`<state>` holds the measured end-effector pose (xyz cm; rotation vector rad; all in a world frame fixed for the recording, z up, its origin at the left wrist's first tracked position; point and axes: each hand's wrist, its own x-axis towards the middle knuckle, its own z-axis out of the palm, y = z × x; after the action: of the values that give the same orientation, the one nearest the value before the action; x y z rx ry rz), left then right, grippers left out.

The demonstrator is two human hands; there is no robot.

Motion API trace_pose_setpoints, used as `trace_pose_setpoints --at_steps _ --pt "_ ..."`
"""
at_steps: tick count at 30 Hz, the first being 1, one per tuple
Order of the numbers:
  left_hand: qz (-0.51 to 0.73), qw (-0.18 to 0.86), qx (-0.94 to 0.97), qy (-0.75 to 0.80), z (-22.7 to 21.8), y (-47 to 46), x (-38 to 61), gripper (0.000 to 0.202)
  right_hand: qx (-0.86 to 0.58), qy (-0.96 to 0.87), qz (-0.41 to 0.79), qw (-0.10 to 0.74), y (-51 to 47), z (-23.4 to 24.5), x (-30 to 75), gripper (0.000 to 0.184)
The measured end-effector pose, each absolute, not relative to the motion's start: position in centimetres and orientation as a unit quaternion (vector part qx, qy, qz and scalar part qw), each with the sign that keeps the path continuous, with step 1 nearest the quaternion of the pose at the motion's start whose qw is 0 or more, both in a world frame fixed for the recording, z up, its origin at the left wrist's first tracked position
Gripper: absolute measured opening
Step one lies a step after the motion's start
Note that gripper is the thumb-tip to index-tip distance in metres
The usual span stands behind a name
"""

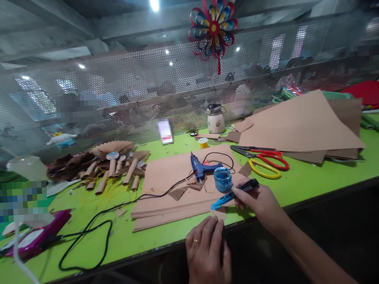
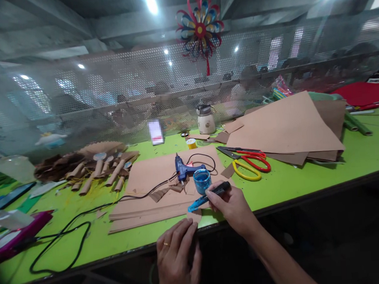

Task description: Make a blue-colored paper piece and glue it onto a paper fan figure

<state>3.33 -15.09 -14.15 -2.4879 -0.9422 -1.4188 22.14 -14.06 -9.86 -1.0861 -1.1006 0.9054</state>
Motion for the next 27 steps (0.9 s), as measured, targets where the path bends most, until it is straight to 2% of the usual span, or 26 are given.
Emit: trace_pose_setpoints --at_steps 27 --pt "-0.477 0.068 -0.82 -0.308 -14.14 -15.03 3.26 0.036 -0.486 -0.524 0.407 0.569 -14.02 -9.46 21.67 0.025"
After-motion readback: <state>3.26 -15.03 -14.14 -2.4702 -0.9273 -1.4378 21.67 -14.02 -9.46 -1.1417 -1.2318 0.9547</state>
